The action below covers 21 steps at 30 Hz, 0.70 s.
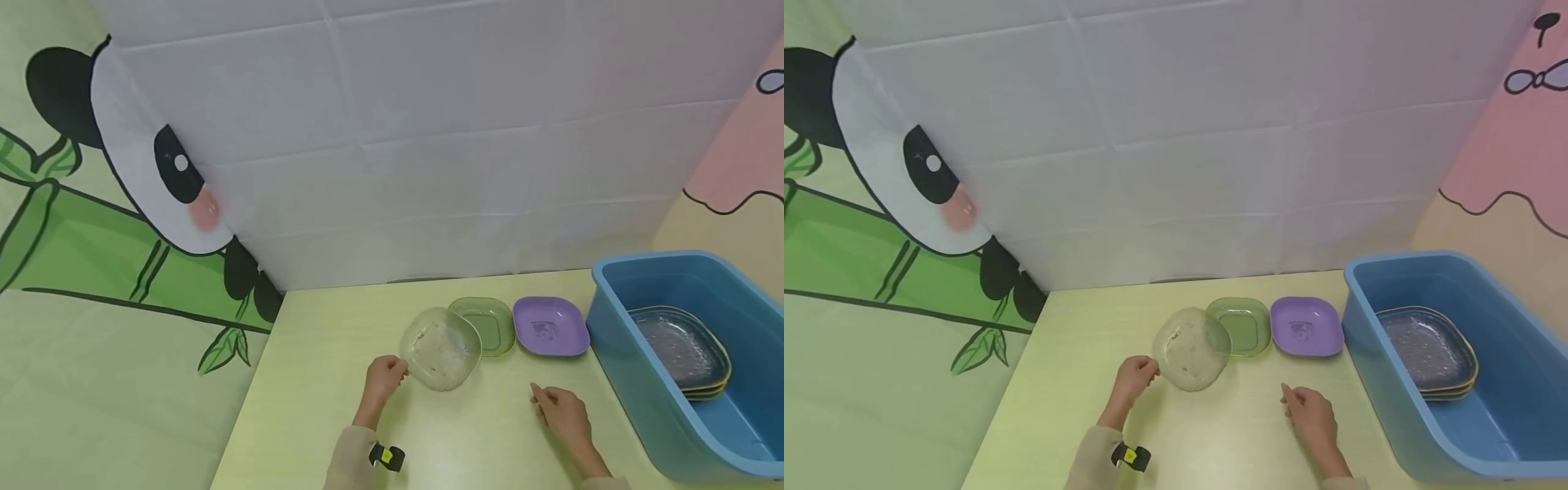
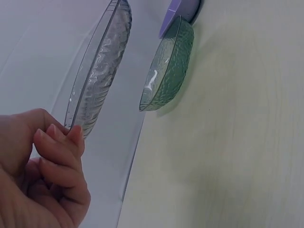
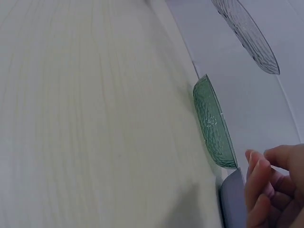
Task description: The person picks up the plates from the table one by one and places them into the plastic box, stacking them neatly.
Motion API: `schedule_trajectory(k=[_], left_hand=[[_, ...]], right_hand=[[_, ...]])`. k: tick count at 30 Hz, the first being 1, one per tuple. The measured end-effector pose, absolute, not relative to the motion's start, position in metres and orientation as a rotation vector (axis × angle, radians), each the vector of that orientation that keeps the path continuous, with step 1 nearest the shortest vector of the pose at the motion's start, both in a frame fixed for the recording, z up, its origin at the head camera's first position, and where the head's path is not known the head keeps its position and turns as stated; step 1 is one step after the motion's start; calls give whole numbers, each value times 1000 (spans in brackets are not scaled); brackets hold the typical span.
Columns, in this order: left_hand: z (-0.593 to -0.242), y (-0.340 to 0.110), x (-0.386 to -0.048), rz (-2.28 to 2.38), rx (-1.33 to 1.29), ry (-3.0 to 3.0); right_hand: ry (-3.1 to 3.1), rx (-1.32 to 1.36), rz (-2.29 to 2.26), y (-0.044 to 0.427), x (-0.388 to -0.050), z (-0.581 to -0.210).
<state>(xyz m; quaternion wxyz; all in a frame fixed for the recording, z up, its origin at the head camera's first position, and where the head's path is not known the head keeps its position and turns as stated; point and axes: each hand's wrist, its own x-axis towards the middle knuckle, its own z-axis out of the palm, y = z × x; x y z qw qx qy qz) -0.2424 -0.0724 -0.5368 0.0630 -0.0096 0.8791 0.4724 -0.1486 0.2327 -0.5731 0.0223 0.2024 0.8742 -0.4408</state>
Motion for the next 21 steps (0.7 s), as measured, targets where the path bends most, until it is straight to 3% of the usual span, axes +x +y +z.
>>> schedule_trajectory(k=[10,21], left_hand=[[-540,-56,-234,1398,161,2599],[-547,-44,-228,1312,285,2589]], right_hand=[[2664,420,-1611,216,-157,-572],[2632,382,-1671,212,-153,-573]])
